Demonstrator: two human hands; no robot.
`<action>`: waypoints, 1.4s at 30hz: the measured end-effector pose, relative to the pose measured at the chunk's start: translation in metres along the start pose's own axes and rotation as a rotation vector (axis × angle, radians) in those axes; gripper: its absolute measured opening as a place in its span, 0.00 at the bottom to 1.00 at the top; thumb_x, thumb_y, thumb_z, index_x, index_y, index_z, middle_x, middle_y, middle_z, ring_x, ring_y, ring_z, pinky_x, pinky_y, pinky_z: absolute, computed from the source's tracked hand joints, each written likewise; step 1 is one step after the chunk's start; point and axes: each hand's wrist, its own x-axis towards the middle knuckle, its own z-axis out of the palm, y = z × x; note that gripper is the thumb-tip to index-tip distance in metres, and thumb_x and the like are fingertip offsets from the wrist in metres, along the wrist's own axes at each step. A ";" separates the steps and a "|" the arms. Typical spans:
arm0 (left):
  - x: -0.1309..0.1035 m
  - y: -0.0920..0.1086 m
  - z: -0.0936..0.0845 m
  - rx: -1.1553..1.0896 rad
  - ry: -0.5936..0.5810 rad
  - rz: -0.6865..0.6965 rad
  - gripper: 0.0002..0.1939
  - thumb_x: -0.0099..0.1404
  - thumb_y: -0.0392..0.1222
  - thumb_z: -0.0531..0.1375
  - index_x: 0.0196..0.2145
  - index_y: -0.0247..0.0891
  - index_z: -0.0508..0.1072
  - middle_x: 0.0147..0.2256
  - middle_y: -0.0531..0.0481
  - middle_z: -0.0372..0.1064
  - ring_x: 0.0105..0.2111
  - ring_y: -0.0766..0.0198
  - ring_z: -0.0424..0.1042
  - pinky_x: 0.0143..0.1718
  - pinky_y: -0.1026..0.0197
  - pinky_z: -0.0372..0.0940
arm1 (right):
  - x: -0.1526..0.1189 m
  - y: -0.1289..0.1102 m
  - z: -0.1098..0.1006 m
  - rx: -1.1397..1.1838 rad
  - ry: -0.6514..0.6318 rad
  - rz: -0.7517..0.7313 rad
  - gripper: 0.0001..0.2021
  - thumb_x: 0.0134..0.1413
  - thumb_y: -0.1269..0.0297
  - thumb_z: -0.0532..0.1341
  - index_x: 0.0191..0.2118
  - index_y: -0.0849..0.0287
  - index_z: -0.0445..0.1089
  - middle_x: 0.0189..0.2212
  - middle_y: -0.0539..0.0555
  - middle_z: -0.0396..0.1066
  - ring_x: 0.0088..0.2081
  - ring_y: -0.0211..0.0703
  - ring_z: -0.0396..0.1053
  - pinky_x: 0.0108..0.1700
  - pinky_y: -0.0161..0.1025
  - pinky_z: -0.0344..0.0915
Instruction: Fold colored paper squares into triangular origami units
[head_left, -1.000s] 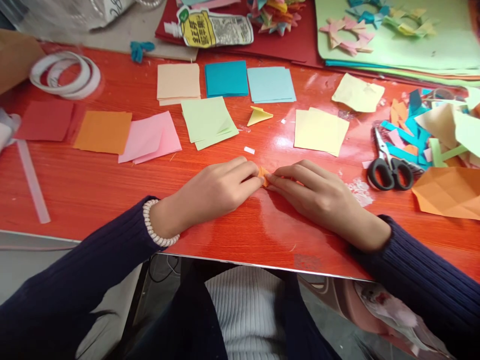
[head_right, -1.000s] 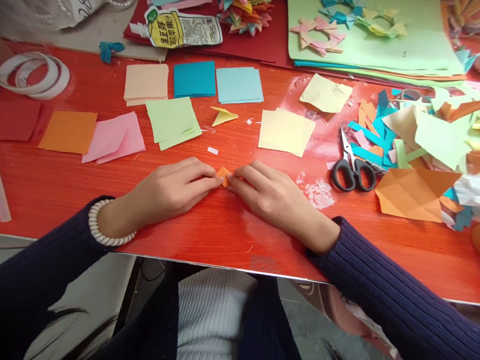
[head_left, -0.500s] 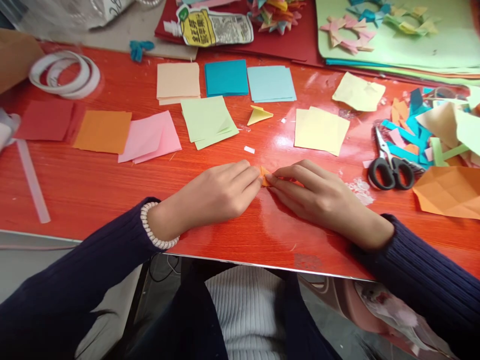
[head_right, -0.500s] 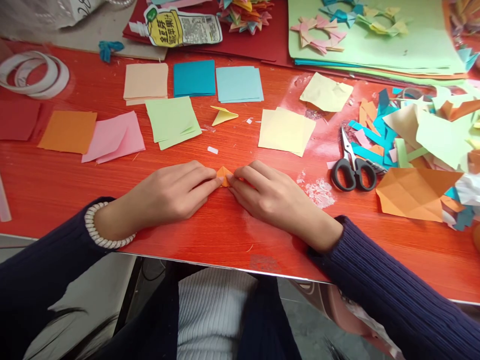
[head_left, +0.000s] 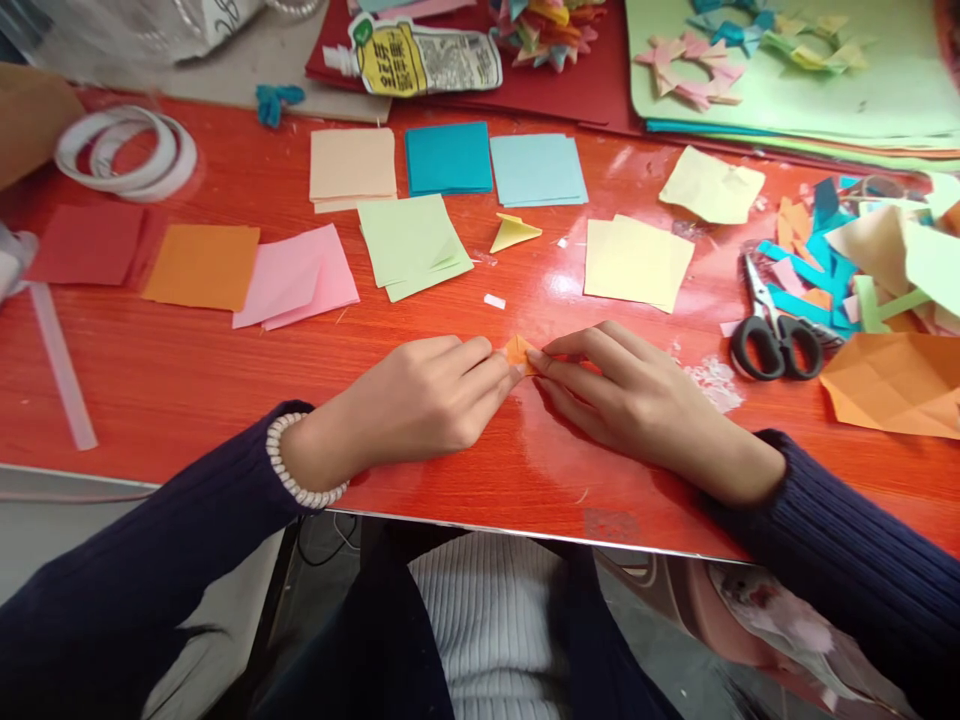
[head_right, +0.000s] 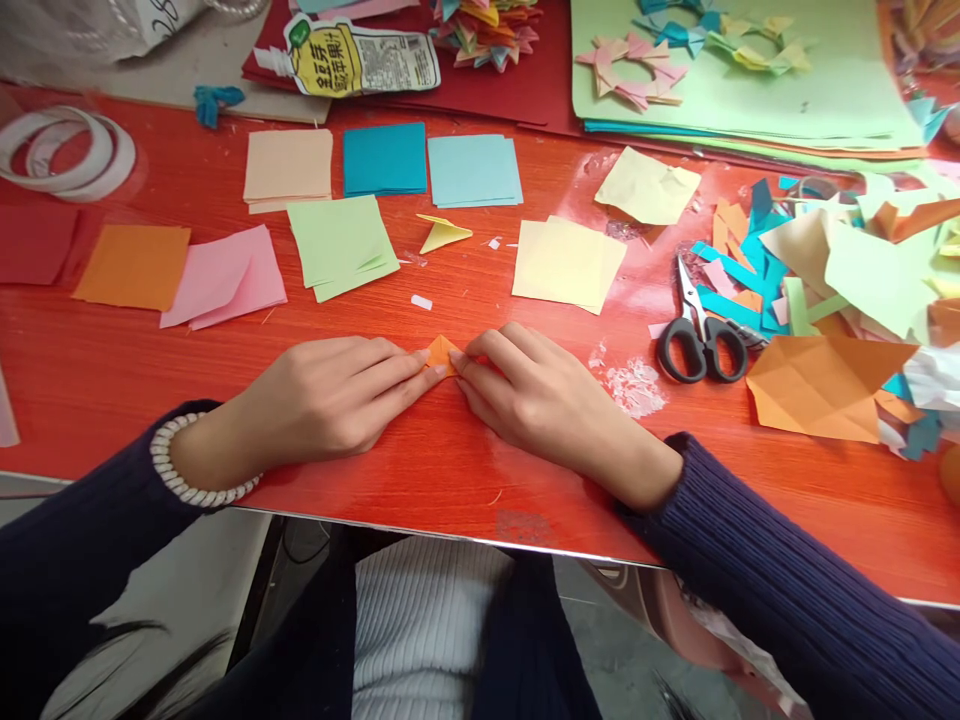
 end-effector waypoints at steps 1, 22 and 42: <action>0.000 0.000 0.000 -0.002 -0.008 0.002 0.11 0.66 0.31 0.50 0.40 0.30 0.72 0.37 0.44 0.73 0.35 0.62 0.72 0.31 0.61 0.67 | 0.000 0.000 0.000 -0.014 0.002 0.005 0.08 0.58 0.69 0.55 0.41 0.63 0.69 0.33 0.59 0.68 0.36 0.45 0.65 0.35 0.43 0.67; 0.012 -0.003 0.009 -0.506 -0.046 -0.484 0.14 0.66 0.44 0.55 0.44 0.32 0.67 0.40 0.44 0.66 0.43 0.60 0.64 0.47 0.57 0.61 | 0.000 0.000 -0.002 0.002 -0.053 0.085 0.11 0.60 0.67 0.54 0.42 0.65 0.71 0.24 0.52 0.71 0.26 0.37 0.65 0.31 0.37 0.58; 0.059 0.003 0.003 -1.432 0.117 -0.986 0.11 0.59 0.40 0.60 0.27 0.35 0.60 0.23 0.55 0.62 0.27 0.67 0.72 0.30 0.64 0.67 | 0.008 0.008 -0.011 1.100 0.187 0.615 0.11 0.52 0.57 0.61 0.36 0.60 0.66 0.31 0.51 0.67 0.31 0.36 0.66 0.34 0.36 0.63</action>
